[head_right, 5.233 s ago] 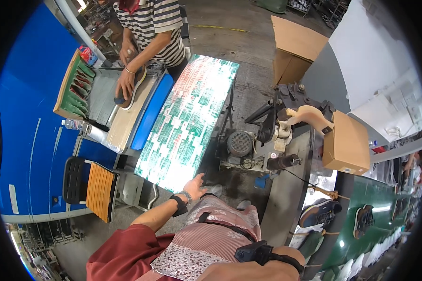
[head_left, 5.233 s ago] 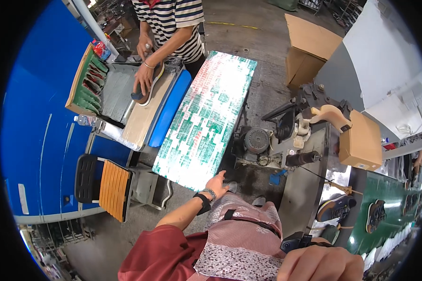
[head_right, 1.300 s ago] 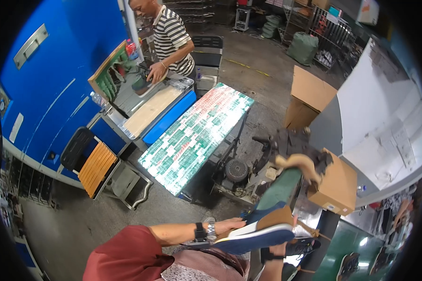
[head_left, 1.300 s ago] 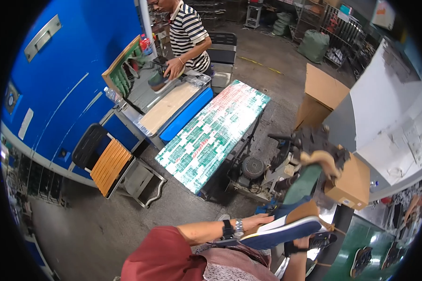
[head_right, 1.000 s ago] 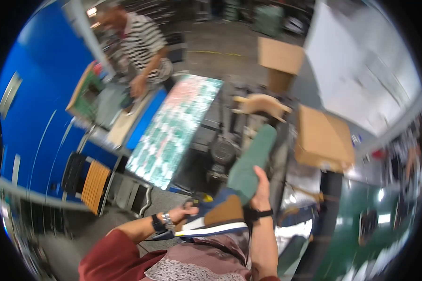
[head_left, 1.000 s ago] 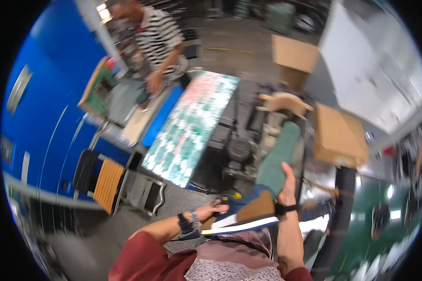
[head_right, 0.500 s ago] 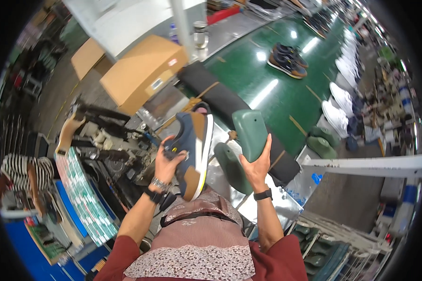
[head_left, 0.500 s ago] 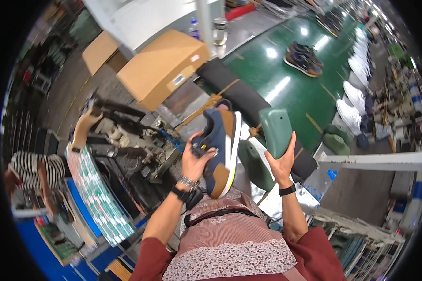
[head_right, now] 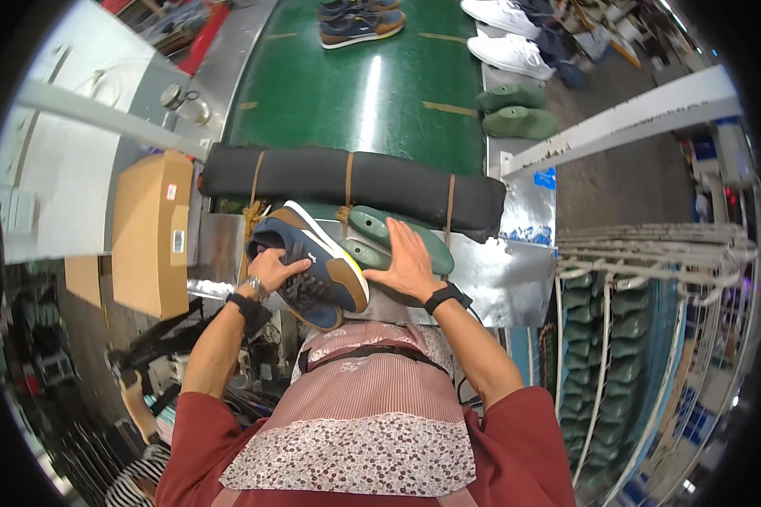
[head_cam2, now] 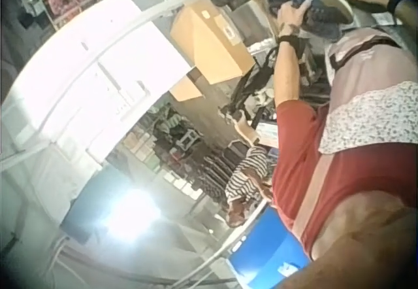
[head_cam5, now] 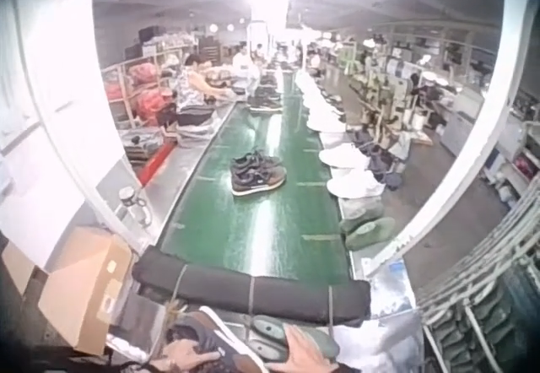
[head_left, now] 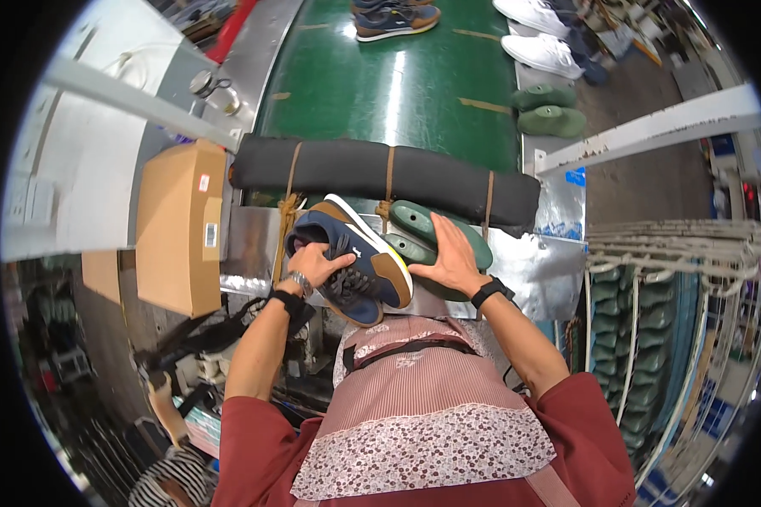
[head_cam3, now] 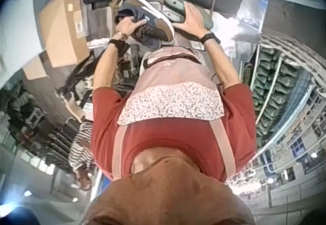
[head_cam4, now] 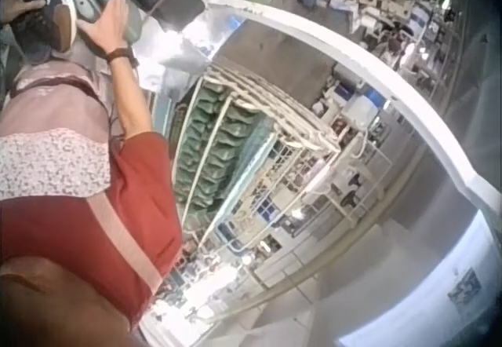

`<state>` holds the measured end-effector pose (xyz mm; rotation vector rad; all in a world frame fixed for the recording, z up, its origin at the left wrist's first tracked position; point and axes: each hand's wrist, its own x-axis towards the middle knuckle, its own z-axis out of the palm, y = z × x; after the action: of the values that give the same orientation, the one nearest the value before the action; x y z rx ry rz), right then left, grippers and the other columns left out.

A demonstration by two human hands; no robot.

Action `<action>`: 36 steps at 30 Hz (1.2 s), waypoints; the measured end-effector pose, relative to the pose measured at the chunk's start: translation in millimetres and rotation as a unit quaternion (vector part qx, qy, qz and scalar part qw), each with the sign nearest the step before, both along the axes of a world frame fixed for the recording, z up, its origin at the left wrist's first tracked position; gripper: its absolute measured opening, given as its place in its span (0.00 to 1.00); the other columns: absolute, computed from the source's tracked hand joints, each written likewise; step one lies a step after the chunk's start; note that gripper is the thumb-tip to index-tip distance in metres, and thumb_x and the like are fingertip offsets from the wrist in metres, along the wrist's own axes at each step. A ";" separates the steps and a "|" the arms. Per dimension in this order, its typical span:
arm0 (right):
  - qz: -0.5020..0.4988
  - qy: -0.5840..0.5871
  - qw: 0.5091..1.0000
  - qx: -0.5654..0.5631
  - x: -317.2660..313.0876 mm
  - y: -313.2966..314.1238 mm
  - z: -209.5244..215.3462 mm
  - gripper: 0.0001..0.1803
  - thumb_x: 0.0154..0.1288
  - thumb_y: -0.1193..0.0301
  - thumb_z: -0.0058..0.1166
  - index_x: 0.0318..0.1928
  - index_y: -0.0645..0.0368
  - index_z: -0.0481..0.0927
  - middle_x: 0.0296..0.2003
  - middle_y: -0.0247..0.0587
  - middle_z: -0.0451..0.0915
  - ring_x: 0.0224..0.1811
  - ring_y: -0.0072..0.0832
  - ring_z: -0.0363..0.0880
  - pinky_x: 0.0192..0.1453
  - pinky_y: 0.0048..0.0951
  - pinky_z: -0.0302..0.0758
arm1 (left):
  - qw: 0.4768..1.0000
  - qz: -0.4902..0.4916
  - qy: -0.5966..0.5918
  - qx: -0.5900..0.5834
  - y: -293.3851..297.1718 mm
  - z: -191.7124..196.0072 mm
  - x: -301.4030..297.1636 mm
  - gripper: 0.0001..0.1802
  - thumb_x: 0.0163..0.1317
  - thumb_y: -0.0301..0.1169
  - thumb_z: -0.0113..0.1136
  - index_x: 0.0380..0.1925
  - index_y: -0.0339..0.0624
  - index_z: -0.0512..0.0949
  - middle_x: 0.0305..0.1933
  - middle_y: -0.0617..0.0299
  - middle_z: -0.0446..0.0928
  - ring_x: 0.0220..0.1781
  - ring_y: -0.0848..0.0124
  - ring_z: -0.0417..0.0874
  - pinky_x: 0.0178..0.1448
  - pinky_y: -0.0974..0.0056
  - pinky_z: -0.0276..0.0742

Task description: Organizing finished shoes and green shoe lasts from an assembly line onto a storage rack.

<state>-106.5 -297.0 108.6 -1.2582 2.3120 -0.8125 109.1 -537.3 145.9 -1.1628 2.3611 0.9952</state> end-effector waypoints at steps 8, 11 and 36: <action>0.028 0.029 0.998 0.047 11.0 0.2 28.0 0.46 0.43 0.61 0.75 0.65 0.59 0.72 0.64 0.44 0.74 0.67 0.44 0.69 0.66 0.45 0.65 | 0.987 0.081 0.130 -0.046 -78.4 70.5 -45.5 0.31 0.52 0.62 0.69 0.34 0.44 0.88 0.30 0.48 0.86 0.37 0.51 0.88 0.42 0.53 0.79; 0.079 0.018 0.994 0.068 26.7 24.3 28.4 0.45 0.44 0.66 0.75 0.66 0.56 0.71 0.64 0.45 0.74 0.70 0.45 0.67 0.70 0.46 0.64 | 0.970 0.111 0.218 -0.001 -149.7 53.3 -99.4 0.39 0.54 0.67 0.65 0.39 0.35 0.87 0.37 0.43 0.86 0.44 0.52 0.88 0.50 0.54 0.78; -0.547 -0.461 0.663 -0.218 193.9 132.5 -26.6 0.68 0.57 0.36 0.62 0.79 0.61 0.35 0.77 0.57 0.46 0.82 0.49 0.40 0.83 0.47 0.45 | 0.873 -0.078 0.110 0.468 167.4 -112.4 -66.2 0.30 0.68 0.45 0.64 0.59 0.32 0.72 0.53 0.51 0.80 0.48 0.64 0.82 0.52 0.60 0.79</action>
<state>87.5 -164.6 81.9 0.6671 1.7411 -1.8608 42.8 -369.8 33.5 -0.4764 1.6434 1.9523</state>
